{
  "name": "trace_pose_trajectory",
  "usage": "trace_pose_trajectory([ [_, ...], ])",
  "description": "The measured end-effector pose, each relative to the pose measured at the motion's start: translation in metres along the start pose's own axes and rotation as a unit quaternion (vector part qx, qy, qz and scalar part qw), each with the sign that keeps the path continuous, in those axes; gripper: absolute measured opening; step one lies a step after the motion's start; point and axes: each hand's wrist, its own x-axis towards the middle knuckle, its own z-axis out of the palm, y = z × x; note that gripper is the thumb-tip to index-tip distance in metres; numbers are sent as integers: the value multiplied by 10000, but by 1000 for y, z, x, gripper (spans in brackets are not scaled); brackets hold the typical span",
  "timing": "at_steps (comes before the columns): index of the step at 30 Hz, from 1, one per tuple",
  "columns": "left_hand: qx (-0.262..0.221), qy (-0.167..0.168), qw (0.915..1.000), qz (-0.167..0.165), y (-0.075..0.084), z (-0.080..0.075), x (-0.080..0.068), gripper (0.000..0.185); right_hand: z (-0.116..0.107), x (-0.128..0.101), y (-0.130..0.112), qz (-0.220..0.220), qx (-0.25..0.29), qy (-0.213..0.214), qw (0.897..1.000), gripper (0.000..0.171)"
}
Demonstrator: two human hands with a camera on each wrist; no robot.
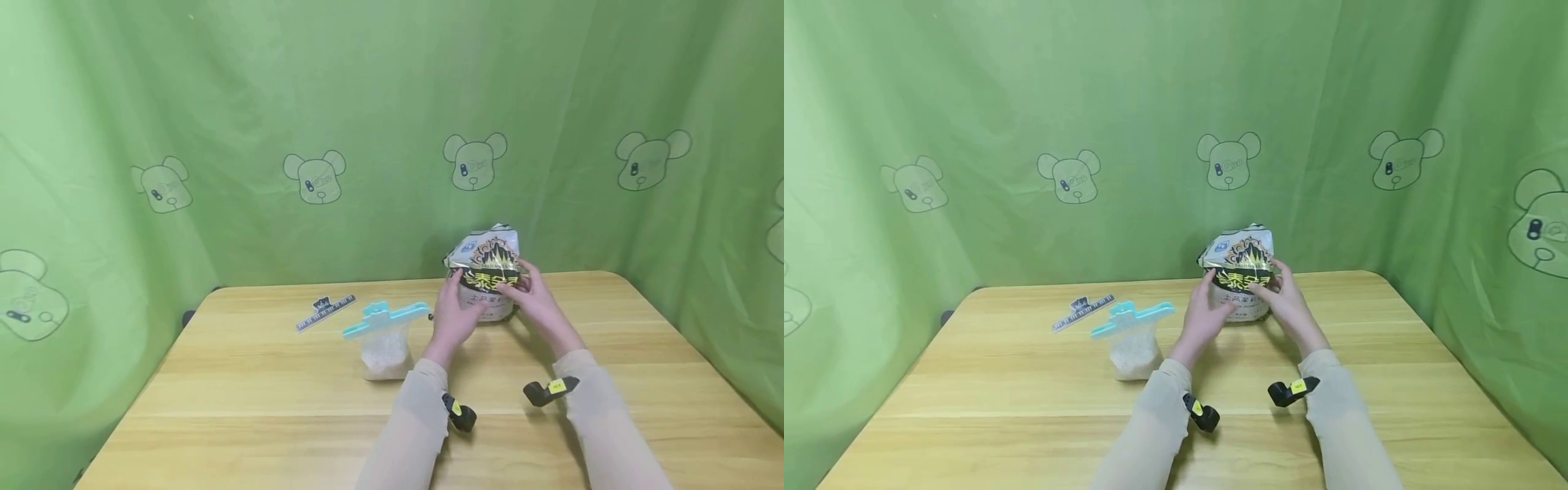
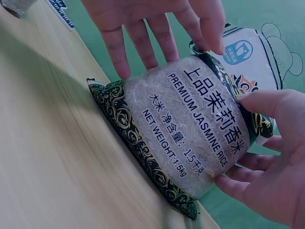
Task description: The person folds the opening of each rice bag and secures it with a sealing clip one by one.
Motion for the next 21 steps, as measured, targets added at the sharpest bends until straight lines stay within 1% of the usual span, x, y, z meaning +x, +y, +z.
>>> trace_pose_trajectory([
  [5, 87, 62, 9999, 15, 3, 2, -5, 80, -2, -3, 0, -31, 54, -44, 10000, 94],
  [9, 161, 82, 9998, -54, 2, 0, -9, 80, -1, -6, -1, -21, -74, -46, 10000, 95],
  [16, 257, 170, 9995, 62, 2, -1, -16, 79, 1, -11, 3, -80, -124, -14, 9999, 93],
  [21, 260, 107, 9996, 67, 5, 0, -21, 78, -1, -18, 3, -108, -118, 12, 9999, 92],
])
